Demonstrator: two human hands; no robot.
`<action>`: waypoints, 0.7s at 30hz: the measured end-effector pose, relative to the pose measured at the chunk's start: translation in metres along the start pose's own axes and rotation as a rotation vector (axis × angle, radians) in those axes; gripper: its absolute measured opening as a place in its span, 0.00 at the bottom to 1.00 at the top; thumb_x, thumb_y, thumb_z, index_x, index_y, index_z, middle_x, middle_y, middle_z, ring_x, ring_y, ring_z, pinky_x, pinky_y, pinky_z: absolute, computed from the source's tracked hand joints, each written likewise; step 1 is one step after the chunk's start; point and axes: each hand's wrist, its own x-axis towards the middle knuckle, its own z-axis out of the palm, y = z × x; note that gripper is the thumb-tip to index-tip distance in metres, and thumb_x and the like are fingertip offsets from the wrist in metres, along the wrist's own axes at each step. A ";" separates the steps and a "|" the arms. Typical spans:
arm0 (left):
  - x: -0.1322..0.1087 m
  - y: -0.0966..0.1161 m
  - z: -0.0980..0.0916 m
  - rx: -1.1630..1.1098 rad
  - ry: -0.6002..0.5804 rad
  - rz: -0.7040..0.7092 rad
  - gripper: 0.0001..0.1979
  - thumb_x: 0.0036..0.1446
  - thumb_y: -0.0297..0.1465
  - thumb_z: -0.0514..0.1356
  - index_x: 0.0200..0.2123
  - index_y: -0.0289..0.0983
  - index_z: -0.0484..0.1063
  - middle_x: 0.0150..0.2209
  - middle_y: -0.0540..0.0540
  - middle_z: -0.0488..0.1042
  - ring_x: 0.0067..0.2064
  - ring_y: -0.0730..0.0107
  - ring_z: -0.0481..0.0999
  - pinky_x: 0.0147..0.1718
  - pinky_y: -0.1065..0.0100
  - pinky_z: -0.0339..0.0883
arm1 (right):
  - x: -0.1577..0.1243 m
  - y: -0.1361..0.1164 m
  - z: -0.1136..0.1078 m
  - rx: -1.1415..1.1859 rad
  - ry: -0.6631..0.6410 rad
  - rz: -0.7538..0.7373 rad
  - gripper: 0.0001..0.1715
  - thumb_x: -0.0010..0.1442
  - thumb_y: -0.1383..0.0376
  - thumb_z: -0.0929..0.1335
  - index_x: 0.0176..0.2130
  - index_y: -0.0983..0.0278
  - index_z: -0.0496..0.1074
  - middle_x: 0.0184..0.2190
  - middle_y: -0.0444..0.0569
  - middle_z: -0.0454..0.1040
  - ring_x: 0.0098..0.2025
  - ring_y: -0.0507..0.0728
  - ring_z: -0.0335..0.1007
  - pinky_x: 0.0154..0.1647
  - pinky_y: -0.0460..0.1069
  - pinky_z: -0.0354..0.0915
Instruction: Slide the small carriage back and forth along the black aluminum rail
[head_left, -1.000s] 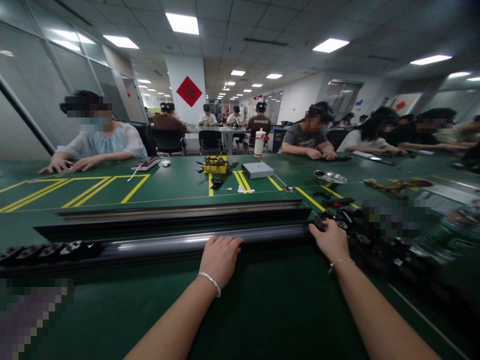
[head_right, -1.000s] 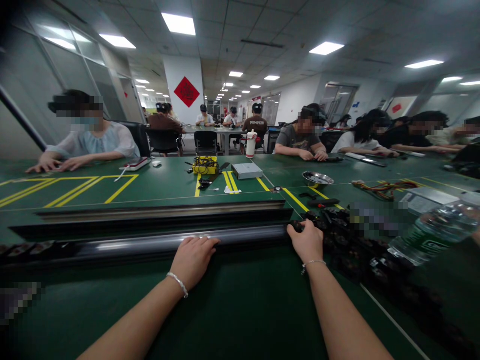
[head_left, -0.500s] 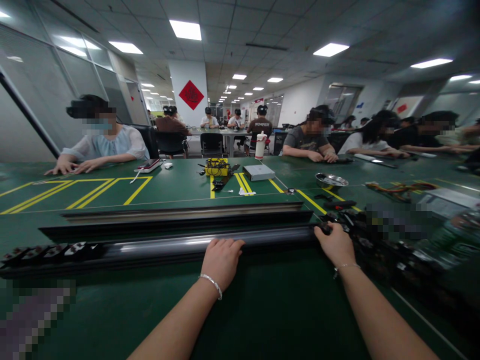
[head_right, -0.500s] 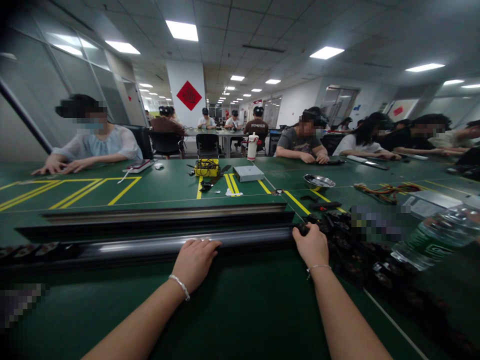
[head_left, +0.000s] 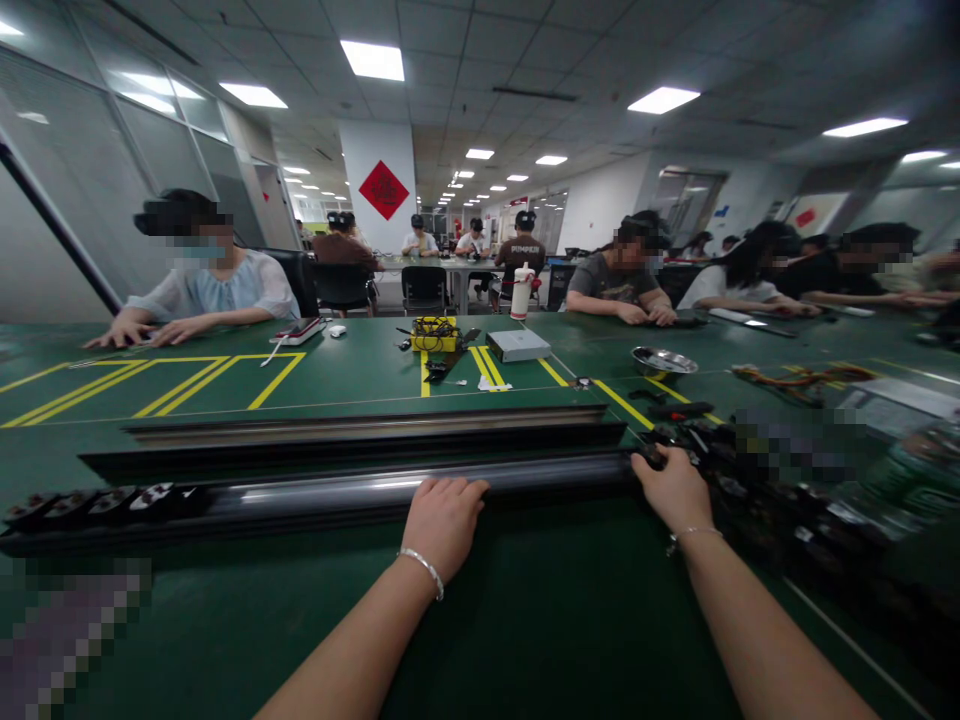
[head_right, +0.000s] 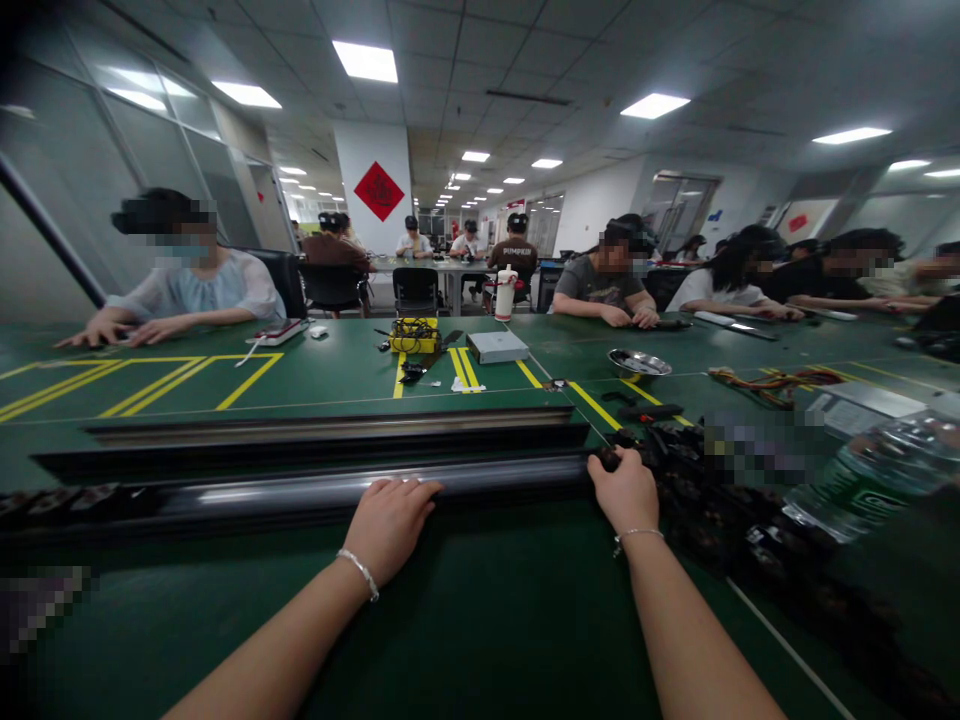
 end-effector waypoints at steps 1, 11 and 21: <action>0.000 0.000 0.000 0.000 0.002 0.000 0.12 0.57 0.30 0.49 0.44 0.45 0.64 0.36 0.51 0.72 0.39 0.67 0.69 0.39 0.63 0.55 | 0.000 0.000 0.000 0.000 0.000 0.000 0.32 0.48 0.52 0.62 0.47 0.69 0.64 0.41 0.60 0.71 0.44 0.64 0.66 0.41 0.53 0.62; 0.000 0.001 -0.003 0.002 -0.016 -0.011 0.13 0.57 0.30 0.49 0.45 0.45 0.65 0.37 0.49 0.73 0.40 0.68 0.69 0.39 0.63 0.55 | 0.002 0.003 0.001 -0.011 0.013 0.002 0.31 0.48 0.51 0.62 0.46 0.68 0.65 0.37 0.58 0.71 0.38 0.63 0.68 0.37 0.53 0.62; 0.000 0.001 -0.003 0.004 -0.015 -0.006 0.13 0.57 0.30 0.49 0.44 0.45 0.65 0.37 0.49 0.73 0.40 0.68 0.70 0.39 0.63 0.55 | 0.002 0.000 -0.001 -0.001 -0.001 0.044 0.29 0.48 0.52 0.62 0.45 0.67 0.65 0.36 0.58 0.71 0.37 0.63 0.69 0.36 0.53 0.62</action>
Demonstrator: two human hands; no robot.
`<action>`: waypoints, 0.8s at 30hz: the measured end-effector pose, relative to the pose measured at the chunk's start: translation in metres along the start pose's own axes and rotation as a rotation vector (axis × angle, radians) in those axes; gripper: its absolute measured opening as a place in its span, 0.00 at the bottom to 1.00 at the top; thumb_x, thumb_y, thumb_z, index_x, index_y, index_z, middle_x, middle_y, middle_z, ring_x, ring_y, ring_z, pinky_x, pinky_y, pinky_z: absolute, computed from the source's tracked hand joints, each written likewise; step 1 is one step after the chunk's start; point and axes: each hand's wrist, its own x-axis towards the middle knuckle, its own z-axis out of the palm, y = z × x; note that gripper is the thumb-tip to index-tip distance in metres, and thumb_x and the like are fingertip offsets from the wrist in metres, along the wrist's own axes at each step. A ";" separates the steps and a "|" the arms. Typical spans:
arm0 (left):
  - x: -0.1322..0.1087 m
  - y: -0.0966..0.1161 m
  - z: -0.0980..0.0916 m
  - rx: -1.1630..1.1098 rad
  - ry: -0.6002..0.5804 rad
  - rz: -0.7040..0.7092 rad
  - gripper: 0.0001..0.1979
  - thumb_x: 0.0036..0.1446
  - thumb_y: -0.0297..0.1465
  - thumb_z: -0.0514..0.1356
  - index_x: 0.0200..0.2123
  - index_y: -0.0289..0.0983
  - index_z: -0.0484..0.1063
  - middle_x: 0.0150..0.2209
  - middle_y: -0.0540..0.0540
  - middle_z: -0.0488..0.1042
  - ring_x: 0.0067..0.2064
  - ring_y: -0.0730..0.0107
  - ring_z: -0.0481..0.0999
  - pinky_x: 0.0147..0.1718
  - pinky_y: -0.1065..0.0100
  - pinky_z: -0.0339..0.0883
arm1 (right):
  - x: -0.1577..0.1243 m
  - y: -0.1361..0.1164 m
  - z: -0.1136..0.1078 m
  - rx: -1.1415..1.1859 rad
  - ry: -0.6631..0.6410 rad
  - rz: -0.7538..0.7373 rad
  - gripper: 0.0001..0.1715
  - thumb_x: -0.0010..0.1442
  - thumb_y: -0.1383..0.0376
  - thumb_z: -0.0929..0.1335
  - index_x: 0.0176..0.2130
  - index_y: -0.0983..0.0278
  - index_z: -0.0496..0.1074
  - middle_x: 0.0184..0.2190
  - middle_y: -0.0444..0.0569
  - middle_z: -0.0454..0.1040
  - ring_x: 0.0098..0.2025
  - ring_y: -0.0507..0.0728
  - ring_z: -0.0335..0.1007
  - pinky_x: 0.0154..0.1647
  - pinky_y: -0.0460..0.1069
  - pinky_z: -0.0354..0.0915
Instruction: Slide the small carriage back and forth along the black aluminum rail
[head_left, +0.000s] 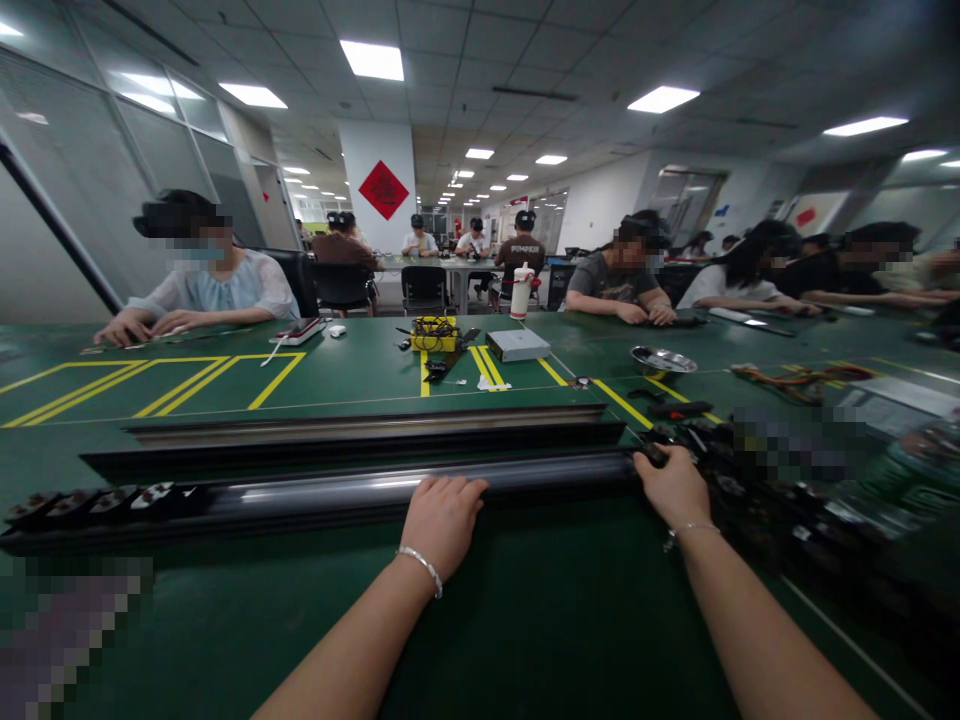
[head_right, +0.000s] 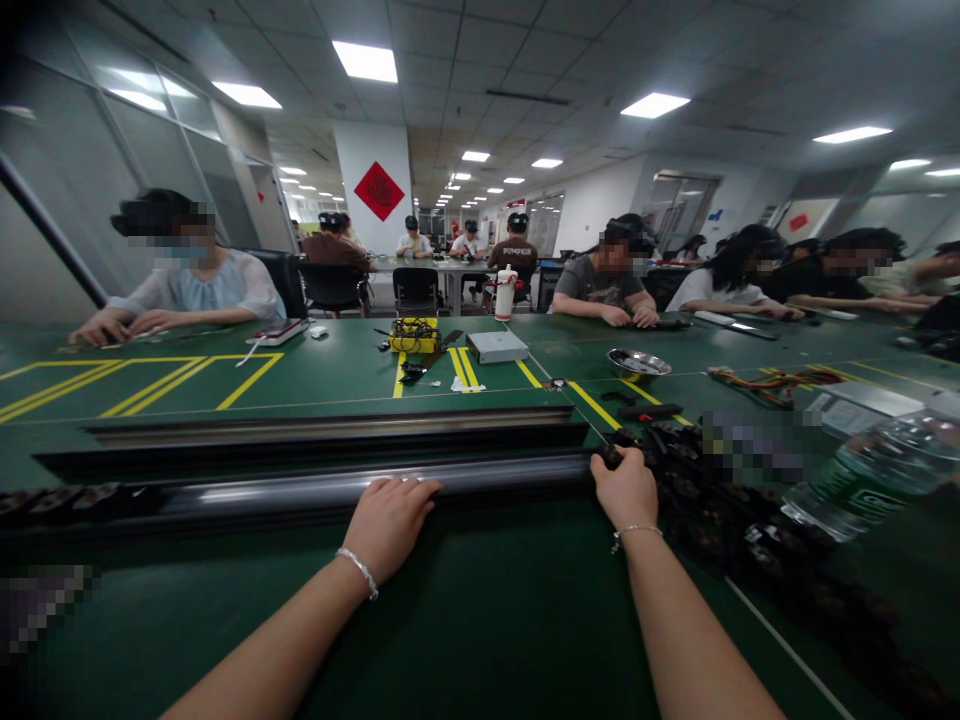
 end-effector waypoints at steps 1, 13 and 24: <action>0.000 0.000 0.000 0.004 0.001 -0.001 0.13 0.57 0.30 0.49 0.44 0.45 0.65 0.37 0.49 0.73 0.40 0.68 0.70 0.39 0.63 0.55 | 0.000 0.000 0.001 0.000 0.002 0.003 0.29 0.48 0.52 0.62 0.45 0.67 0.65 0.36 0.58 0.71 0.37 0.63 0.69 0.36 0.53 0.62; 0.000 0.000 0.001 0.003 0.001 -0.003 0.13 0.57 0.30 0.49 0.45 0.46 0.65 0.37 0.50 0.73 0.39 0.67 0.70 0.39 0.63 0.55 | -0.001 0.000 0.002 0.022 0.032 -0.014 0.26 0.49 0.53 0.62 0.46 0.65 0.62 0.36 0.56 0.70 0.37 0.62 0.68 0.36 0.53 0.62; 0.000 0.000 0.000 -0.005 0.001 0.003 0.13 0.57 0.30 0.49 0.44 0.45 0.65 0.36 0.50 0.73 0.39 0.67 0.69 0.39 0.63 0.55 | -0.001 -0.002 -0.002 0.046 0.029 -0.007 0.25 0.50 0.55 0.62 0.45 0.64 0.62 0.38 0.55 0.70 0.37 0.61 0.67 0.37 0.53 0.61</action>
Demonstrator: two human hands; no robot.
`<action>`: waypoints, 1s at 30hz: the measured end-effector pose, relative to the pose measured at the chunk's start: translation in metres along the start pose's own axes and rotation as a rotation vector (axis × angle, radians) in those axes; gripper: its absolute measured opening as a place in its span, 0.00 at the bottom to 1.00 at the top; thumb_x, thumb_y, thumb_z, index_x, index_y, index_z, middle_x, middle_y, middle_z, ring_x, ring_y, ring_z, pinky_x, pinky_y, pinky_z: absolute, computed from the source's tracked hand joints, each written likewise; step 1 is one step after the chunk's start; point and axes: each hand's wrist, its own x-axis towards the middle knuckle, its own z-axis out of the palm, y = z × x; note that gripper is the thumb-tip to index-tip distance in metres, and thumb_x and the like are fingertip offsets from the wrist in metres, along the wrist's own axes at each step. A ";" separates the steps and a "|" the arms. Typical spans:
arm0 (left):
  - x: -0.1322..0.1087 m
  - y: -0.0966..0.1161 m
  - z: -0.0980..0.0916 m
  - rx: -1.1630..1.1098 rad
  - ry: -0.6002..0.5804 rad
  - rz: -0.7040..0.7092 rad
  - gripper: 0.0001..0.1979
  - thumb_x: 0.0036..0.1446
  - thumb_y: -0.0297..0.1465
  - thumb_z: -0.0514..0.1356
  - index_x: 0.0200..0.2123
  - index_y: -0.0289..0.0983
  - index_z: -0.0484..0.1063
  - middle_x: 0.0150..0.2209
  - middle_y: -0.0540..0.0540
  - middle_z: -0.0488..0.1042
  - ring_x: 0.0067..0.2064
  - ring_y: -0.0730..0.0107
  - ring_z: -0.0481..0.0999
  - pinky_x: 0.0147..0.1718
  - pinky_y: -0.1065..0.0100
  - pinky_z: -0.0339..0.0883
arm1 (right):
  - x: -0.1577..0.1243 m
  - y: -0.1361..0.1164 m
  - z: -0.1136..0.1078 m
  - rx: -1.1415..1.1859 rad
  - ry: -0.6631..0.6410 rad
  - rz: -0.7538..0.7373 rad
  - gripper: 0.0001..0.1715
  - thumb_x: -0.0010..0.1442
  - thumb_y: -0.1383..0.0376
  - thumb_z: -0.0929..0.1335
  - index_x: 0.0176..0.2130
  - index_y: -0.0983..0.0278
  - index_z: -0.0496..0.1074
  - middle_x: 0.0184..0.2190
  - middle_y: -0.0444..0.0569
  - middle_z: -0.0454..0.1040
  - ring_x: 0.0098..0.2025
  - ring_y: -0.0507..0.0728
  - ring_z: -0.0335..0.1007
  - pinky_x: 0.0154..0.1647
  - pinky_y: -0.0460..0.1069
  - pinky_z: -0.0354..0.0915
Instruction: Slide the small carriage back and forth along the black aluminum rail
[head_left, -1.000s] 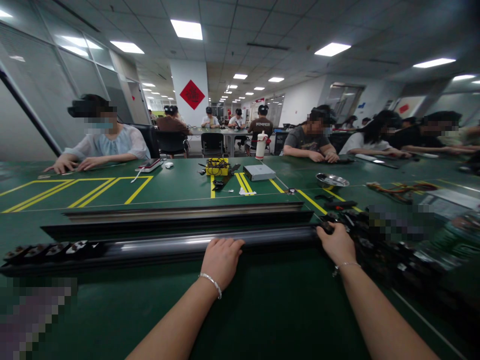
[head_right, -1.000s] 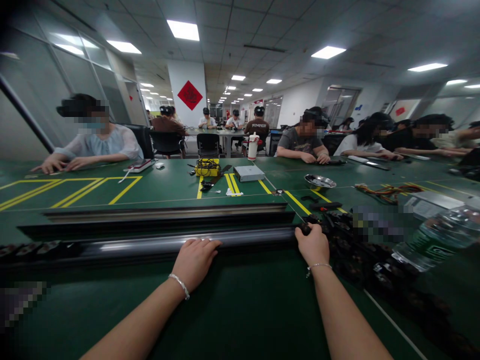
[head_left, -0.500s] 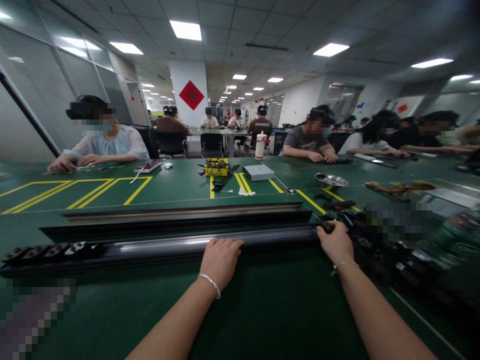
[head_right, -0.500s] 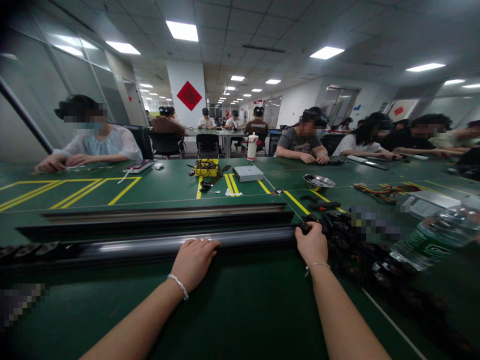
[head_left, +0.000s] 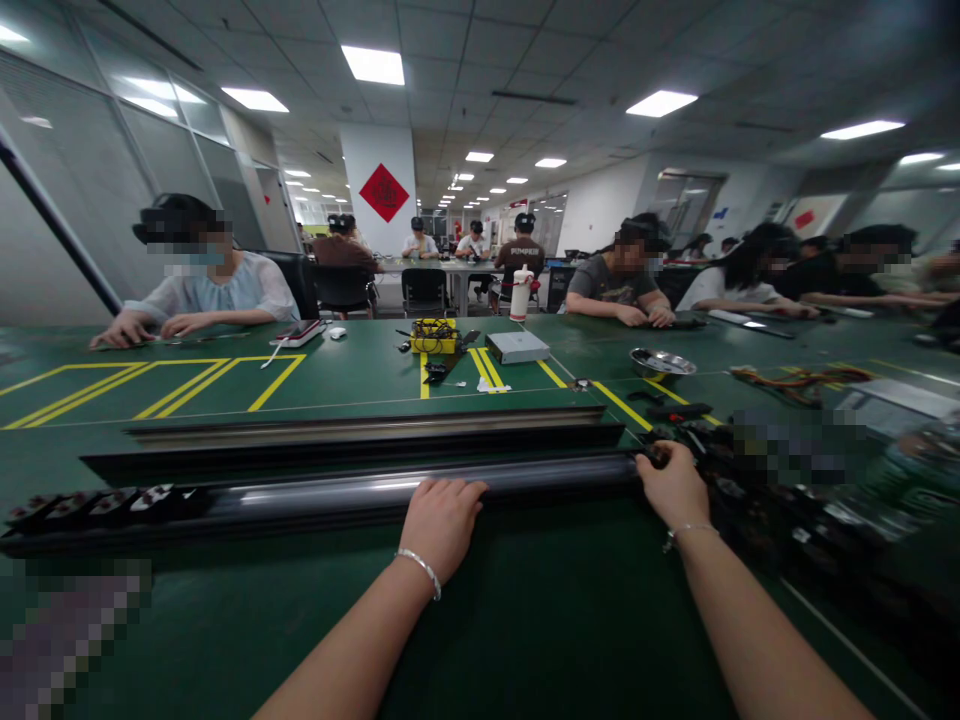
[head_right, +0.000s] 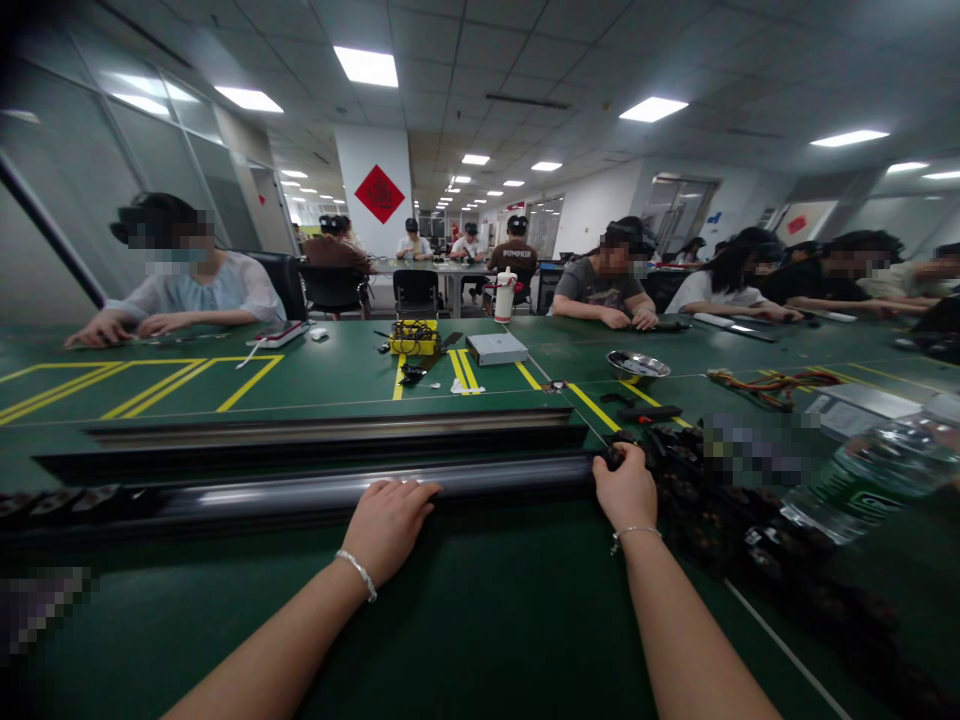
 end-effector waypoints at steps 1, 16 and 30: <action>0.000 0.000 0.000 0.001 0.001 0.001 0.13 0.57 0.30 0.49 0.44 0.45 0.65 0.36 0.50 0.73 0.39 0.67 0.69 0.39 0.63 0.55 | 0.000 0.001 0.000 0.000 0.005 -0.005 0.25 0.50 0.55 0.62 0.45 0.64 0.63 0.38 0.55 0.70 0.37 0.61 0.67 0.37 0.53 0.61; 0.001 -0.001 0.002 0.010 -0.007 -0.002 0.13 0.57 0.30 0.49 0.45 0.45 0.64 0.37 0.50 0.73 0.39 0.67 0.69 0.39 0.63 0.55 | 0.002 0.001 0.002 0.002 0.012 0.003 0.24 0.50 0.58 0.63 0.46 0.65 0.62 0.38 0.55 0.70 0.39 0.61 0.66 0.38 0.52 0.60; 0.001 -0.002 0.002 0.005 0.003 0.007 0.13 0.57 0.31 0.49 0.45 0.46 0.64 0.37 0.50 0.73 0.39 0.67 0.69 0.39 0.63 0.55 | 0.002 -0.001 -0.001 -0.008 -0.027 -0.007 0.24 0.52 0.59 0.61 0.49 0.62 0.62 0.41 0.54 0.70 0.41 0.62 0.67 0.41 0.53 0.60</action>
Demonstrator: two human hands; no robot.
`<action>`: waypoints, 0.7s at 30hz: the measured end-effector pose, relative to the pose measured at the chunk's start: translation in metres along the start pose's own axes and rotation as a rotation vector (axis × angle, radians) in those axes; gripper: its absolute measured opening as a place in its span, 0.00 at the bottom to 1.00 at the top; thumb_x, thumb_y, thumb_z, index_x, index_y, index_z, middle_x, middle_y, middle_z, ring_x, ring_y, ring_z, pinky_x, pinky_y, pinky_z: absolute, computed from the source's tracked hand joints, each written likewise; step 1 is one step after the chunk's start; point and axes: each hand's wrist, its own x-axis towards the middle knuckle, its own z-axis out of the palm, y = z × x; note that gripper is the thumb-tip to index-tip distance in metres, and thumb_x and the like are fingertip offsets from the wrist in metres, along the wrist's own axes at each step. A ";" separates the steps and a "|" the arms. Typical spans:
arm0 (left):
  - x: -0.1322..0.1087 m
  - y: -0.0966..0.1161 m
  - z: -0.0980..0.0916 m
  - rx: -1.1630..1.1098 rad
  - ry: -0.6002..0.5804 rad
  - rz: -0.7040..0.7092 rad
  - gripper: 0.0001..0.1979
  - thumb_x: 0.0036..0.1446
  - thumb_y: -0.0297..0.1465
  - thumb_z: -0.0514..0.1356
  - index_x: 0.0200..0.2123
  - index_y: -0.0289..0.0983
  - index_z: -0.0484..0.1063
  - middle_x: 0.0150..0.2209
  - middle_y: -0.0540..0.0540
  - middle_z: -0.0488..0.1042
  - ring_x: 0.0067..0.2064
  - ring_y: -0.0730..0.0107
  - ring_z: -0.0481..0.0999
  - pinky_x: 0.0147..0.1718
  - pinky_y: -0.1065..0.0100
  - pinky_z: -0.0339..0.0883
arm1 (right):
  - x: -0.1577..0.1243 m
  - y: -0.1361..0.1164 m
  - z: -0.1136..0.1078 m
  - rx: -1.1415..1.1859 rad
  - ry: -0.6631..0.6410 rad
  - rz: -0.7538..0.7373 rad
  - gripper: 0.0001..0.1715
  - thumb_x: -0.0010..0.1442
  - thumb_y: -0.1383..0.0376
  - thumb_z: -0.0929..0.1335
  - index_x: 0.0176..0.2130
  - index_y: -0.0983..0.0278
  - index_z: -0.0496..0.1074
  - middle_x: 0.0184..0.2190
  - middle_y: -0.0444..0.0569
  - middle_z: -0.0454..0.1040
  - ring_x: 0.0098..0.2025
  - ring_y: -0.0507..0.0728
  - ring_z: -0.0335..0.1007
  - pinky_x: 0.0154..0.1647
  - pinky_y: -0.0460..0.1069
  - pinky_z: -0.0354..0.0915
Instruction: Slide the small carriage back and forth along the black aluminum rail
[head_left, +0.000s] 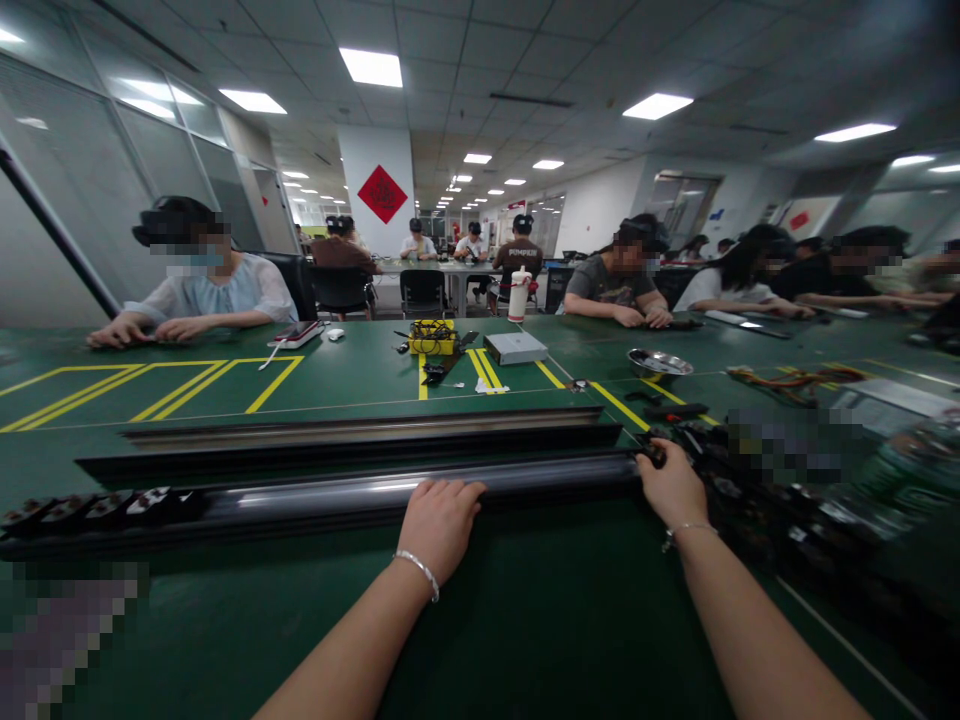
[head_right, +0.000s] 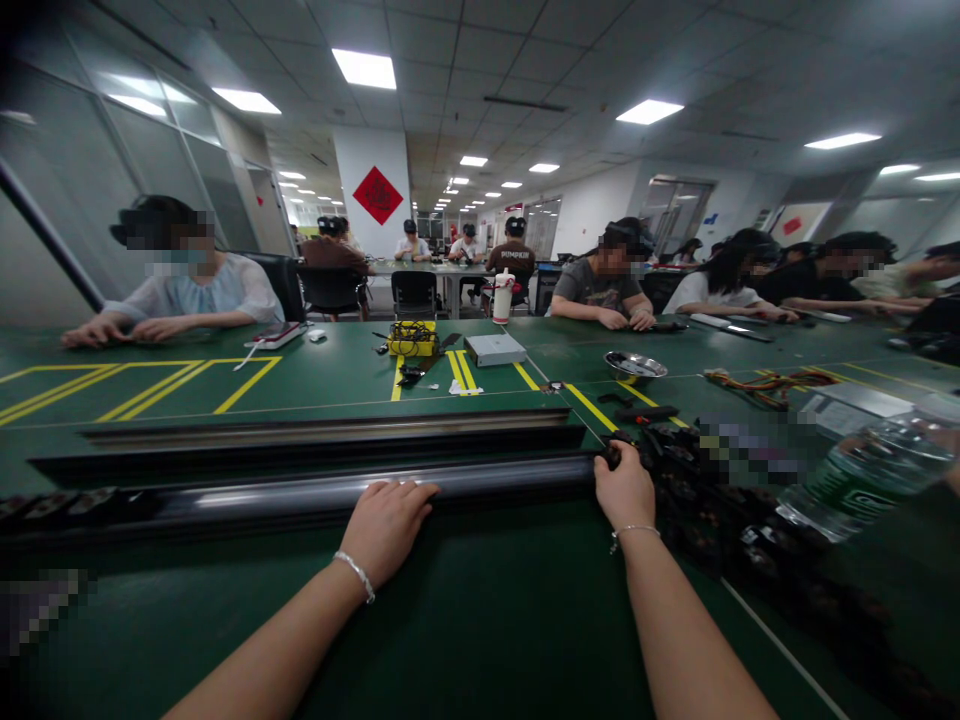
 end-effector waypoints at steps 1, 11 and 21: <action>0.000 0.000 0.000 0.002 -0.003 -0.003 0.13 0.57 0.31 0.49 0.45 0.45 0.65 0.37 0.50 0.73 0.39 0.67 0.69 0.39 0.63 0.55 | 0.000 0.000 0.000 0.003 0.004 -0.010 0.24 0.52 0.59 0.61 0.49 0.62 0.62 0.41 0.53 0.70 0.41 0.61 0.67 0.41 0.53 0.60; 0.000 0.001 0.000 0.018 -0.002 -0.008 0.12 0.57 0.31 0.49 0.44 0.46 0.65 0.36 0.50 0.73 0.39 0.68 0.69 0.39 0.64 0.55 | -0.001 0.002 0.001 0.010 0.060 -0.020 0.26 0.51 0.58 0.62 0.49 0.64 0.62 0.41 0.54 0.70 0.40 0.61 0.68 0.40 0.52 0.61; 0.000 0.000 0.000 0.015 0.013 0.004 0.12 0.57 0.30 0.49 0.44 0.46 0.65 0.37 0.50 0.73 0.40 0.68 0.70 0.39 0.64 0.55 | -0.001 0.001 -0.001 -0.003 0.048 -0.033 0.24 0.52 0.58 0.61 0.49 0.63 0.64 0.42 0.53 0.70 0.41 0.60 0.67 0.42 0.52 0.61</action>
